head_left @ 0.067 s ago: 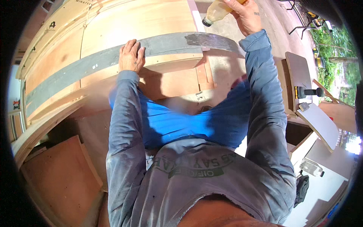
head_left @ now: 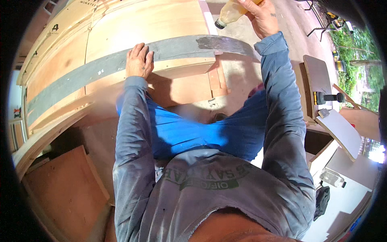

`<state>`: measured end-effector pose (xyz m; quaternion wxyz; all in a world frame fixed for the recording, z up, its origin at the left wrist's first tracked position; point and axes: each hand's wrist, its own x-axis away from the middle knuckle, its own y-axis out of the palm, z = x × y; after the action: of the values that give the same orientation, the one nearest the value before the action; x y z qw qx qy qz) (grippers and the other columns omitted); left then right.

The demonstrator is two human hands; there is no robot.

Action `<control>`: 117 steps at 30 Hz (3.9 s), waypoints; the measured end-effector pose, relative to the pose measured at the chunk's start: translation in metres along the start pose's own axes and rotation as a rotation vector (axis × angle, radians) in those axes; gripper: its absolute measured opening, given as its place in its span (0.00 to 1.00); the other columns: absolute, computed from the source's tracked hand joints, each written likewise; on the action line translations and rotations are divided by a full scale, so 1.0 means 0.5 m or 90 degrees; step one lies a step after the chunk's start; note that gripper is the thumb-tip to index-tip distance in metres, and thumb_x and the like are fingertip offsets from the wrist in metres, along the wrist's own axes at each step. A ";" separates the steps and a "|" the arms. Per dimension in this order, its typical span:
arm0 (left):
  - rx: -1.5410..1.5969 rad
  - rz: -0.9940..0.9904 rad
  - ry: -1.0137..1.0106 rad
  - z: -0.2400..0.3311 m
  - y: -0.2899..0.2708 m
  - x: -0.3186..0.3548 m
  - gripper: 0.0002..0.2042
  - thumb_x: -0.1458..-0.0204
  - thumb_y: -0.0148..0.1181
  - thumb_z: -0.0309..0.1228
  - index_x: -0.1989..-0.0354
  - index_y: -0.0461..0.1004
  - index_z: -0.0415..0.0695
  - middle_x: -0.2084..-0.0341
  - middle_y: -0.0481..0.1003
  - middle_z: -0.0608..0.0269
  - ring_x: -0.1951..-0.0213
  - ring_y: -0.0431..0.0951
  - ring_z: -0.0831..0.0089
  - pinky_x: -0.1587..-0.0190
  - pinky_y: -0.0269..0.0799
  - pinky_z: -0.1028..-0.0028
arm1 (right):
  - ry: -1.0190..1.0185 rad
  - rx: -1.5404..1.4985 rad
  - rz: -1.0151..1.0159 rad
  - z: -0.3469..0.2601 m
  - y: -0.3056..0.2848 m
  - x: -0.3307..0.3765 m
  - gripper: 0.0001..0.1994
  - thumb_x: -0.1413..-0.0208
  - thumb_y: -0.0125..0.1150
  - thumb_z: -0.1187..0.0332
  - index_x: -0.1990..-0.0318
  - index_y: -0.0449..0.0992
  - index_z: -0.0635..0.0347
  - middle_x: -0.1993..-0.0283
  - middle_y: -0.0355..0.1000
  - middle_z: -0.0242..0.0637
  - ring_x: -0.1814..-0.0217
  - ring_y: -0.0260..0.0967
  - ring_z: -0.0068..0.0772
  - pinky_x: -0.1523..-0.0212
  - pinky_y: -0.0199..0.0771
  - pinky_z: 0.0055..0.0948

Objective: The person uses a cordless drill to fasten a long wooden strip to a larger wooden panel. After drilling several holes, the person applies a dark liquid from a bottle along the strip's surface.

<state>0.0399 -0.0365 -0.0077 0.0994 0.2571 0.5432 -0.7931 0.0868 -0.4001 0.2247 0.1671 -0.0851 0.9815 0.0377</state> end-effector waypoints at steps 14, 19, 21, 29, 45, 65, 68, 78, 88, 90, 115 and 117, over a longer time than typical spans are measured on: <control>0.017 0.013 -0.030 0.009 -0.010 -0.017 0.16 0.38 0.56 0.39 0.52 0.81 0.40 0.45 0.77 0.54 0.40 0.73 0.55 0.37 0.64 0.57 | -0.173 0.094 0.024 0.009 -0.002 0.001 0.30 0.44 0.72 0.73 0.35 0.65 0.63 0.41 0.72 0.36 0.39 0.69 0.29 0.36 0.69 0.33; 0.026 0.001 -0.021 -0.009 -0.005 -0.010 0.20 0.40 0.58 0.44 0.50 0.81 0.41 0.43 0.75 0.53 0.40 0.73 0.53 0.36 0.64 0.57 | -0.176 0.007 0.036 0.036 -0.012 -0.007 0.30 0.45 0.72 0.74 0.36 0.65 0.61 0.42 0.72 0.35 0.41 0.70 0.28 0.39 0.72 0.32; 0.033 -0.016 -0.029 -0.003 -0.010 -0.015 0.23 0.41 0.59 0.48 0.48 0.81 0.42 0.41 0.74 0.54 0.39 0.72 0.53 0.36 0.63 0.57 | -0.141 -0.054 0.036 0.039 -0.018 -0.002 0.30 0.44 0.71 0.75 0.36 0.65 0.61 0.43 0.73 0.35 0.43 0.71 0.29 0.41 0.73 0.32; -0.053 -0.112 0.102 -0.023 -0.032 -0.024 0.30 0.48 0.60 0.59 0.43 0.80 0.52 0.37 0.72 0.61 0.33 0.65 0.55 0.34 0.57 0.51 | -0.021 -0.193 0.016 0.038 -0.072 -0.012 0.27 0.48 0.65 0.81 0.39 0.68 0.62 0.46 0.75 0.38 0.45 0.74 0.32 0.43 0.77 0.36; -0.109 -0.177 0.036 -0.071 -0.069 0.004 0.36 0.45 0.57 0.59 0.36 0.73 0.44 0.30 0.66 0.61 0.28 0.60 0.57 0.28 0.46 0.47 | -0.030 0.101 0.056 -0.083 -0.109 0.054 0.10 0.43 0.67 0.78 0.55 0.77 0.64 0.57 0.79 0.39 0.60 0.79 0.33 0.56 0.81 0.33; -0.008 -0.069 -0.004 -0.058 -0.021 -0.011 0.28 0.45 0.59 0.59 0.46 0.82 0.50 0.38 0.74 0.66 0.33 0.68 0.62 0.30 0.54 0.55 | 0.022 -0.002 -0.128 0.098 0.083 -0.043 0.19 0.45 0.69 0.77 0.46 0.75 0.66 0.53 0.79 0.37 0.54 0.77 0.29 0.51 0.80 0.31; -0.003 -0.076 -0.004 -0.056 -0.020 -0.010 0.28 0.45 0.59 0.59 0.46 0.82 0.51 0.37 0.74 0.67 0.34 0.69 0.63 0.30 0.55 0.55 | 0.018 -0.013 -0.133 0.132 0.082 -0.041 0.20 0.46 0.69 0.78 0.46 0.75 0.66 0.53 0.79 0.37 0.54 0.77 0.29 0.52 0.80 0.31; -0.059 -0.057 0.053 -0.050 -0.026 -0.007 0.30 0.47 0.62 0.60 0.45 0.80 0.49 0.37 0.74 0.65 0.34 0.69 0.62 0.32 0.57 0.54 | -0.013 0.112 -0.064 0.183 0.102 -0.032 0.22 0.51 0.77 0.69 0.49 0.78 0.63 0.54 0.81 0.35 0.54 0.77 0.27 0.50 0.79 0.31; -0.051 -0.064 0.052 -0.051 -0.029 -0.011 0.28 0.48 0.66 0.57 0.45 0.81 0.51 0.38 0.74 0.66 0.35 0.70 0.62 0.32 0.58 0.54 | -0.005 0.295 -0.103 0.239 0.119 -0.027 0.29 0.54 0.78 0.66 0.44 0.74 0.63 0.52 0.80 0.41 0.51 0.78 0.35 0.45 0.77 0.35; -0.054 -0.058 0.052 -0.055 -0.026 -0.009 0.28 0.49 0.67 0.57 0.45 0.81 0.51 0.38 0.74 0.67 0.35 0.70 0.62 0.32 0.58 0.54 | -0.004 0.354 -0.109 0.232 0.118 -0.020 0.30 0.54 0.79 0.65 0.43 0.73 0.64 0.49 0.80 0.41 0.48 0.77 0.37 0.43 0.75 0.35; -0.046 -0.054 0.055 -0.047 -0.022 -0.013 0.28 0.49 0.66 0.57 0.46 0.81 0.50 0.38 0.74 0.67 0.34 0.70 0.62 0.32 0.58 0.54 | 0.027 0.139 -0.111 0.277 0.166 -0.020 0.22 0.49 0.71 0.80 0.46 0.72 0.62 0.55 0.78 0.36 0.52 0.75 0.29 0.50 0.79 0.32; -0.041 -0.050 0.054 -0.050 -0.023 -0.008 0.28 0.49 0.67 0.56 0.46 0.81 0.50 0.38 0.75 0.66 0.34 0.70 0.62 0.32 0.58 0.54 | 0.135 0.128 -0.165 0.241 0.187 -0.017 0.22 0.50 0.72 0.79 0.47 0.72 0.62 0.59 0.78 0.36 0.54 0.76 0.29 0.54 0.80 0.33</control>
<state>0.0456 -0.0095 -0.0032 0.0533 0.2659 0.5815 -0.7670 0.1164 -0.2945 0.1183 0.0737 -0.1970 0.9733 -0.0915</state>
